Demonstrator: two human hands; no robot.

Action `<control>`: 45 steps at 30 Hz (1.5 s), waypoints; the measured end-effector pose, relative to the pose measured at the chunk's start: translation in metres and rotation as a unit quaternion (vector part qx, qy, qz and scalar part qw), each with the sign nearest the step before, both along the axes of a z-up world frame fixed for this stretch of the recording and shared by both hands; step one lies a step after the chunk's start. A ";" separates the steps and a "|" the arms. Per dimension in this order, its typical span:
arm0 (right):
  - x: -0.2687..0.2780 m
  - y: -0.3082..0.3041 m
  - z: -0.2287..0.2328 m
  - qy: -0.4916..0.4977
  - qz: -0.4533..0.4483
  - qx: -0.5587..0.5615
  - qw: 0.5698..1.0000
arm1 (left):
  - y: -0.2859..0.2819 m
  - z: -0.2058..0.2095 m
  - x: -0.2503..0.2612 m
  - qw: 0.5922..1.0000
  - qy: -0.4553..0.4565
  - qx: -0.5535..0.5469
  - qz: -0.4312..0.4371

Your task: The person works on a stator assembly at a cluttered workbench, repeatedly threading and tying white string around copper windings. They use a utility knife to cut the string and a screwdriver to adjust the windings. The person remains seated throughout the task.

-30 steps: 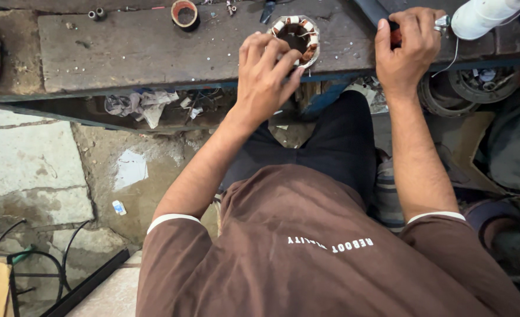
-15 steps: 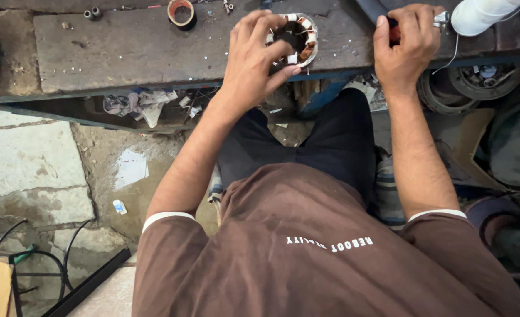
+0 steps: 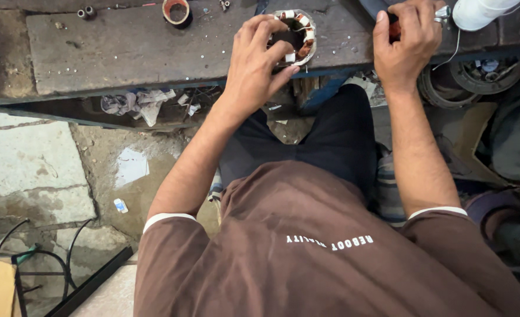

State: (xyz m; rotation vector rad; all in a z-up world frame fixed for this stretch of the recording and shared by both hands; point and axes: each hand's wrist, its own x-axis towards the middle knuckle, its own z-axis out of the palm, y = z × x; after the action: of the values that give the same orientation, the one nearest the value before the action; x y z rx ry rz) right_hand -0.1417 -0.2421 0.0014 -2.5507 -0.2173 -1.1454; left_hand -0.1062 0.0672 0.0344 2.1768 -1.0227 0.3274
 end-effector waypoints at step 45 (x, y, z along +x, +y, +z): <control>-0.001 0.001 0.002 0.032 -0.002 0.011 0.999 | 0.014 -0.038 -0.127 0.998 0.016 -0.063 0.020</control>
State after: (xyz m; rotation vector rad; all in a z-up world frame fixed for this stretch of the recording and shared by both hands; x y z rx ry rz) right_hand -0.1428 -0.2414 0.0033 -2.5654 -0.1836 -1.0612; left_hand -0.2335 0.0812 -0.0037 2.0843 -0.9167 0.3653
